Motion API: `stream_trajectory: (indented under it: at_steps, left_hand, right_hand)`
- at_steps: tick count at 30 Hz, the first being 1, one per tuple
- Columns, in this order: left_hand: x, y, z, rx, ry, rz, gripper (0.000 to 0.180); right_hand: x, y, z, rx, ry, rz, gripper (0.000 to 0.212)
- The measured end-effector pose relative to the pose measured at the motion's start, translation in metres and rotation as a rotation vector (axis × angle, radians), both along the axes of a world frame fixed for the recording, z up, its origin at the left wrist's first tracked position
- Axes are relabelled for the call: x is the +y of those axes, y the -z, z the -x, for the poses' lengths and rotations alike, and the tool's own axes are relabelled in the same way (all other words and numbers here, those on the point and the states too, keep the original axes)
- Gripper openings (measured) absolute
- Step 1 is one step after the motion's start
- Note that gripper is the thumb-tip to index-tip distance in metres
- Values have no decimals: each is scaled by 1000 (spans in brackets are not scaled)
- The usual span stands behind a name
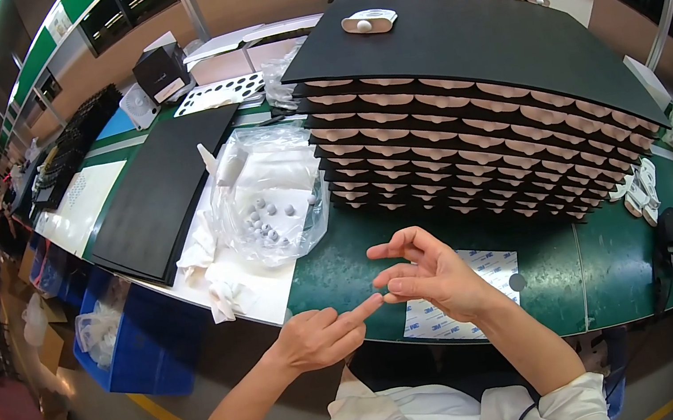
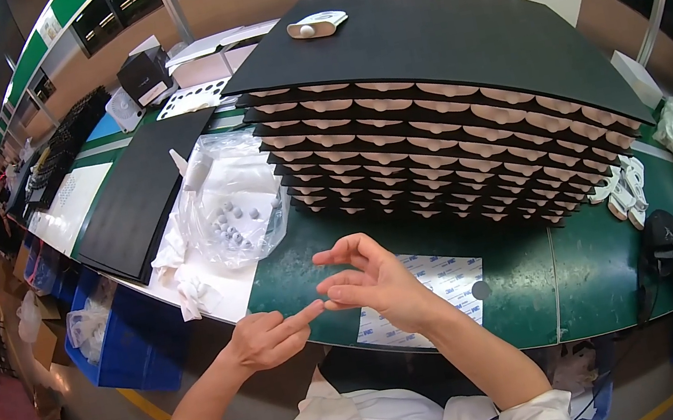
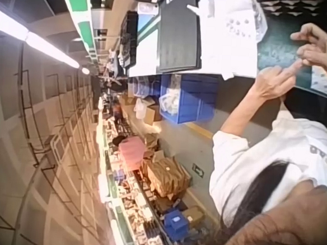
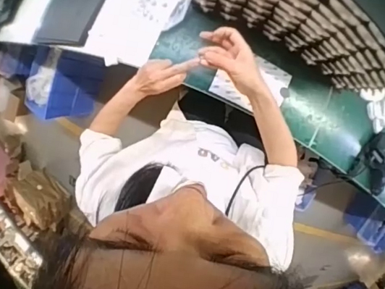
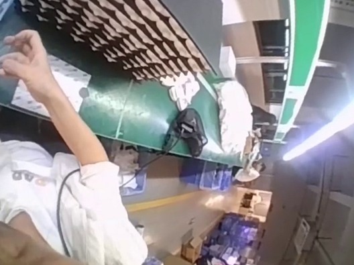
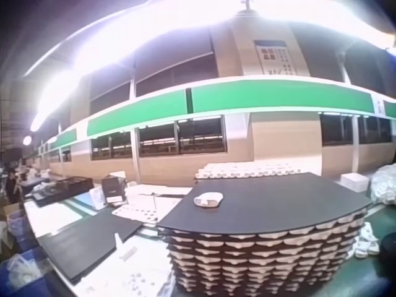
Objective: Manually assembling and applying labels to small white components at a factory workstation.
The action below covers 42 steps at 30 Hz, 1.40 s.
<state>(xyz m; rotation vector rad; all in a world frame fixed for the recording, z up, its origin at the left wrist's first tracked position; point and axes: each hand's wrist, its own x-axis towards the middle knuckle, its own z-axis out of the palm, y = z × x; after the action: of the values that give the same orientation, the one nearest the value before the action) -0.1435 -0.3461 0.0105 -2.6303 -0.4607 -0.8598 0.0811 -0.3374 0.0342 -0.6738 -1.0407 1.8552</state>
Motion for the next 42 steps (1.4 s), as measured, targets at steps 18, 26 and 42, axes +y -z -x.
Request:
stream_trajectory:
  at_steps: [18,26,42]
  left_hand:
    - [-10,1,0,-7,7,-50,9]
    - [-20,26,38,-322,-153,164,29]
    - [91,52,162,-521,-769,453,15]
  right_hand:
    - [-4,2,9,-79,-92,-55,47]
    - [-7,-9,-15,94,-98,69,65]
    - [-77,-12,-195,-724,522,-133,16]
